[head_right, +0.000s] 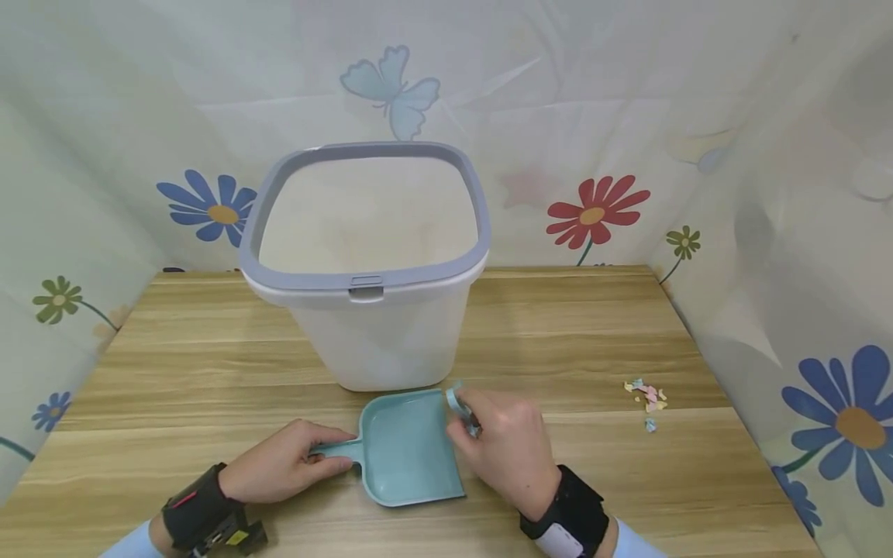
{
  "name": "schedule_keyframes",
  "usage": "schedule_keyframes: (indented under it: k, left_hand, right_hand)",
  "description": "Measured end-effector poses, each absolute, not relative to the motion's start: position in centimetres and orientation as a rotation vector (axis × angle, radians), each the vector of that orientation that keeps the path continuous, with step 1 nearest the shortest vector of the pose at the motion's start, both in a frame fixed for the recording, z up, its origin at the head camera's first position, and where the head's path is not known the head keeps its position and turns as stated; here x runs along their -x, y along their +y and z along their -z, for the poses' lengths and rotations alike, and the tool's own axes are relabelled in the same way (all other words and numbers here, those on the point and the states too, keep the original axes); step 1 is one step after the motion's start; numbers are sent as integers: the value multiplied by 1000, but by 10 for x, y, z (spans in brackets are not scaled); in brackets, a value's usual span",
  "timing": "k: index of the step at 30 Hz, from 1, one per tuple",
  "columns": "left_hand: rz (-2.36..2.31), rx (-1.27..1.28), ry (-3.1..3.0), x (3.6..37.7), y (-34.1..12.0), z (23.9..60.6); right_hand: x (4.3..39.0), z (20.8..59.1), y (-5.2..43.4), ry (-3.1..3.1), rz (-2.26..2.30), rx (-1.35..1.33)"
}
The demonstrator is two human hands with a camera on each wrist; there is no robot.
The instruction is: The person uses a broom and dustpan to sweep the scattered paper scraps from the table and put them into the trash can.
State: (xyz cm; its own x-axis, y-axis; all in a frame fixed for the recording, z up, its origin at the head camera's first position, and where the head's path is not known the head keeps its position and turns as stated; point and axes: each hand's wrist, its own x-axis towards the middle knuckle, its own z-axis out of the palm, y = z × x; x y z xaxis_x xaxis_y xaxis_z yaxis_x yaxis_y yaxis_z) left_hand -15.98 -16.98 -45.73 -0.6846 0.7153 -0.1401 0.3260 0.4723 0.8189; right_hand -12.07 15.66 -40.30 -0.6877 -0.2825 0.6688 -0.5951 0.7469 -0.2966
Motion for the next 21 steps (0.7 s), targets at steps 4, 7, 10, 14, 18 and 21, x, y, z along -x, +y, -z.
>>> schedule_keyframes:
  k: [4,7,10,14,18,21]
  left_hand:
    - [-1097,-854,2263,159,-170,456]
    - [-1095,-850,2266,158,-170,455]
    - [-1092,-845,2267,158,-171,454]
    - [-1084,-847,2269,158,-176,454]
    - [-1075,-842,2280,157,-181,453]
    - [-1075,-835,2280,156,-183,453]
  right_hand:
    - [124,397,152,-2286,-854,-606]
    - [129,393,159,-2230,-957,-523]
    - [133,391,168,-2212,-976,-472]
    - [134,394,177,-2230,-949,-456]
    - [135,399,181,-2254,-882,-449]
    - [136,401,184,-2275,-827,-440]
